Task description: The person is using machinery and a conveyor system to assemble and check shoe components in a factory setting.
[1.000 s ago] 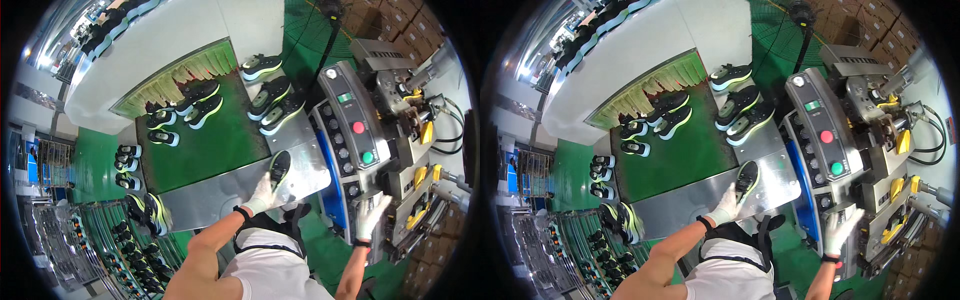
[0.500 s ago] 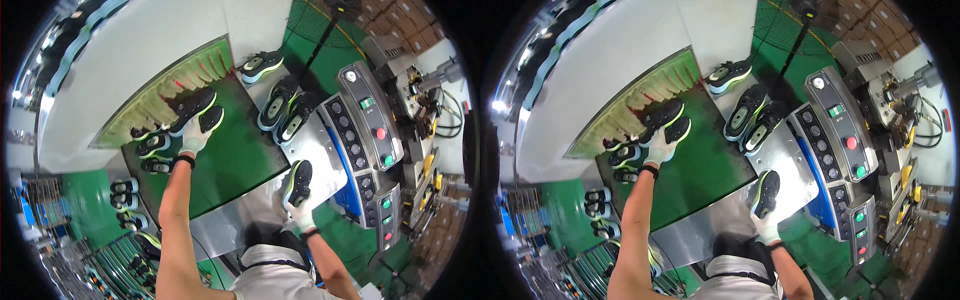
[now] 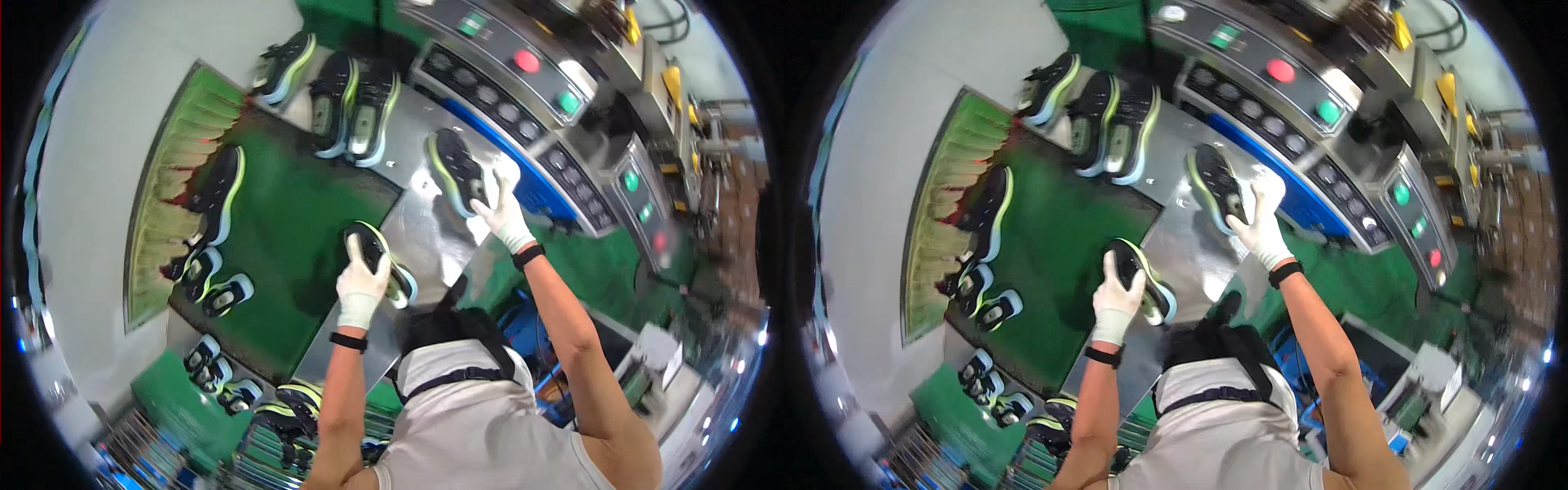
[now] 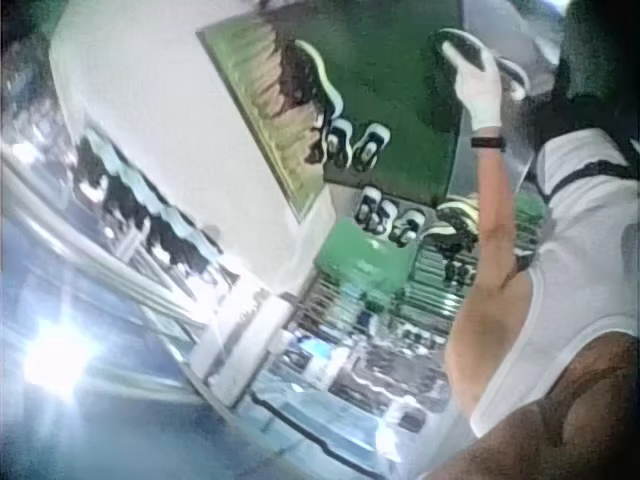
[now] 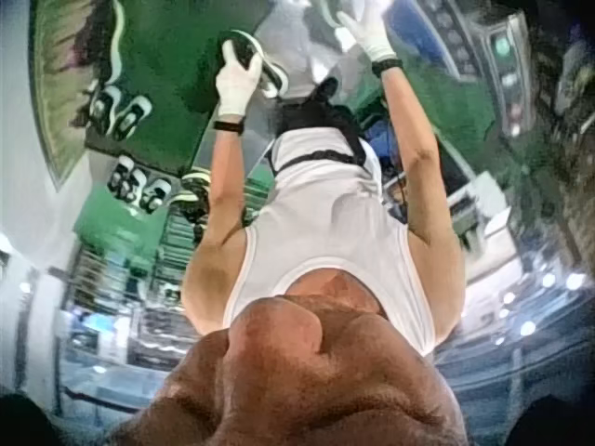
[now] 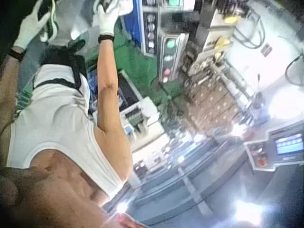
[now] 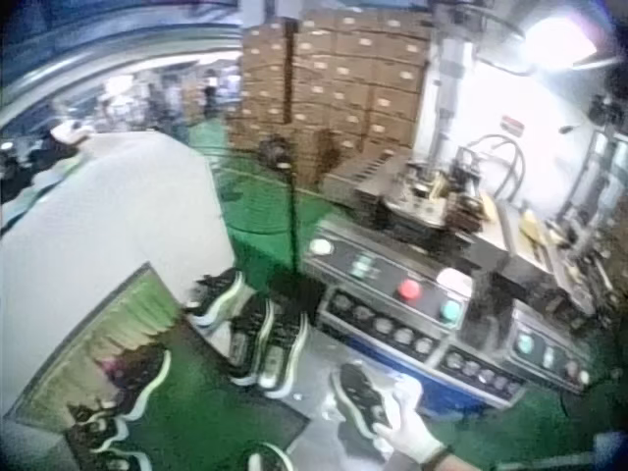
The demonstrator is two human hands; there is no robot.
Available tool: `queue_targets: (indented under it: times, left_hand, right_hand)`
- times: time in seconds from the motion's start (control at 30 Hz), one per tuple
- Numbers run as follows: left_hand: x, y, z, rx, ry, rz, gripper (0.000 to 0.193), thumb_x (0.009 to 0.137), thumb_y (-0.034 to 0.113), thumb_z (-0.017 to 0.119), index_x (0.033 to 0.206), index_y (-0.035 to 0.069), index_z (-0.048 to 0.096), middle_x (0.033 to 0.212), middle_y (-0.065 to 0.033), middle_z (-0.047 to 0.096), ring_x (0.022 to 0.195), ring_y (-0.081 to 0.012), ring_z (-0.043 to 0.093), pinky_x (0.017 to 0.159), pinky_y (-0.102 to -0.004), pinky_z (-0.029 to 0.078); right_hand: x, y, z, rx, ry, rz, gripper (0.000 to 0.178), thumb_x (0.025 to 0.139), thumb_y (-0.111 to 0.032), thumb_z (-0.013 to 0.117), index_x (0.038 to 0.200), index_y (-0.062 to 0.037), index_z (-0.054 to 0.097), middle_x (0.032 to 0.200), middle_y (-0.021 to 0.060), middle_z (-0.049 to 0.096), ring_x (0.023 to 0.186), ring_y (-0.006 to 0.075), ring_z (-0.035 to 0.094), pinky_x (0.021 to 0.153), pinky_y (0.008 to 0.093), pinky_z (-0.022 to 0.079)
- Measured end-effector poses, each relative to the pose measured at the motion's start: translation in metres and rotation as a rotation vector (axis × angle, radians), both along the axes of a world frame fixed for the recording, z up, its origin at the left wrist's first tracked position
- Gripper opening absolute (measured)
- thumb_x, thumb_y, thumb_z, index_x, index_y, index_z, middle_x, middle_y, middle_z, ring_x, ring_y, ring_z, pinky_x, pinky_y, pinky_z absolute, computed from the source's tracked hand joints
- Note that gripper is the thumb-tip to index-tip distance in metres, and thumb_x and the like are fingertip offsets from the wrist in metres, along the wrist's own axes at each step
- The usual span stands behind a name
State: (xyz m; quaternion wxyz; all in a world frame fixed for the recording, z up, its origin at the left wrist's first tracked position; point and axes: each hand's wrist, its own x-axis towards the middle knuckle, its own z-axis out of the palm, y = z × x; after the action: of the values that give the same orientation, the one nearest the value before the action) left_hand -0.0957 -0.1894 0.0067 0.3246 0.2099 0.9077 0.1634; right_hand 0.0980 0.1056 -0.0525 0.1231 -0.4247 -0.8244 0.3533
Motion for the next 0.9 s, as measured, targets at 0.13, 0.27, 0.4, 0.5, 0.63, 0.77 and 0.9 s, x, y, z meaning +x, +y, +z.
queue_targets:
  times: [0.13, 0.27, 0.4, 0.5, 0.63, 0.77, 0.9]
  left_hand:
    - [0.064, 0.014, -0.032, 0.076, -0.204, -0.009, 0.072, 0.106, 0.058, 0.054, 0.161, 0.013, 0.046, 0.087, -0.0319, 0.075, 0.088, -0.0535, 0.073, 0.084, -0.0623, 0.057]
    - [0.085, 0.055, 0.009, 0.053, -0.557, 0.11, 0.072, 0.109, 0.05, 0.057, 0.166, 0.008, 0.042, 0.066, -0.0096, 0.067, 0.044, -0.0197, 0.062, 0.04, -0.0339, 0.05]
    - [0.093, 0.044, -0.003, 0.053, -0.612, -0.182, 0.075, 0.106, 0.042, 0.067, 0.164, 0.001, 0.042, 0.074, -0.0114, 0.068, 0.057, -0.017, 0.066, 0.051, -0.0324, 0.054]
    - [0.058, 0.049, -0.008, 0.097, -0.096, -0.83, 0.099, 0.08, 0.051, 0.091, 0.155, 0.001, 0.051, 0.115, -0.0174, 0.067, 0.106, -0.0312, 0.065, 0.091, -0.0473, 0.054]
    - [0.034, 0.068, -0.032, 0.251, 0.071, -1.155, 0.119, 0.055, 0.05, 0.102, 0.151, 0.001, 0.052, 0.143, -0.0225, 0.055, 0.137, -0.045, 0.05, 0.118, -0.0583, 0.04]
    - [0.059, 0.064, -0.099, 0.452, 0.046, -1.107, 0.073, 0.071, 0.026, 0.093, 0.133, 0.004, 0.062, 0.134, -0.0184, 0.067, 0.127, -0.0413, 0.063, 0.114, -0.0507, 0.047]
    - [0.061, 0.056, -0.128, 0.603, 0.075, -1.016, 0.059, 0.076, 0.026, 0.086, 0.128, 0.005, 0.066, 0.127, -0.0158, 0.074, 0.119, -0.0374, 0.07, 0.106, -0.049, 0.053]
  right_hand:
    - [0.077, -0.057, 0.057, -0.196, 0.22, -0.126, 0.074, 0.095, -0.013, 0.078, 0.16, 0.0021, 0.045, 0.161, 0.0223, 0.053, 0.149, 0.0309, 0.053, 0.124, 0.0414, 0.041]
    - [0.174, -0.119, 0.028, -0.457, 0.088, -0.076, 0.075, 0.094, -0.012, 0.078, 0.16, 0.0007, 0.045, 0.163, 0.0195, 0.052, 0.151, 0.0298, 0.052, 0.125, 0.0412, 0.04]
    - [0.184, -0.129, -0.02, -0.403, 0.124, 0.248, 0.086, 0.088, -0.019, 0.085, 0.16, -0.0004, 0.043, 0.165, 0.0241, 0.044, 0.157, 0.0397, 0.039, 0.13, 0.0459, 0.034]
    - [0.173, -0.112, -0.048, -0.182, 0.084, 0.387, 0.1, 0.077, -0.029, 0.093, 0.158, 0.0017, 0.044, 0.167, 0.0233, 0.042, 0.16, 0.0441, 0.032, 0.132, 0.0535, 0.03]
    - [0.148, -0.099, -0.071, 0.019, -0.033, 0.567, 0.115, 0.064, -0.045, 0.098, 0.156, 0.0018, 0.047, 0.168, 0.0209, 0.039, 0.163, 0.0451, 0.024, 0.133, 0.0598, 0.023]
    - [0.128, -0.095, -0.101, 0.017, -0.03, 0.63, 0.12, 0.06, -0.054, 0.099, 0.158, -0.0051, 0.048, 0.169, 0.017, 0.037, 0.165, 0.0418, 0.021, 0.132, 0.0653, 0.02]
    - [0.127, -0.084, -0.108, -0.077, -0.005, 0.615, 0.116, 0.06, -0.046, 0.1, 0.157, -0.0086, 0.049, 0.171, 0.012, 0.037, 0.166, 0.0368, 0.02, 0.129, 0.0679, 0.023]
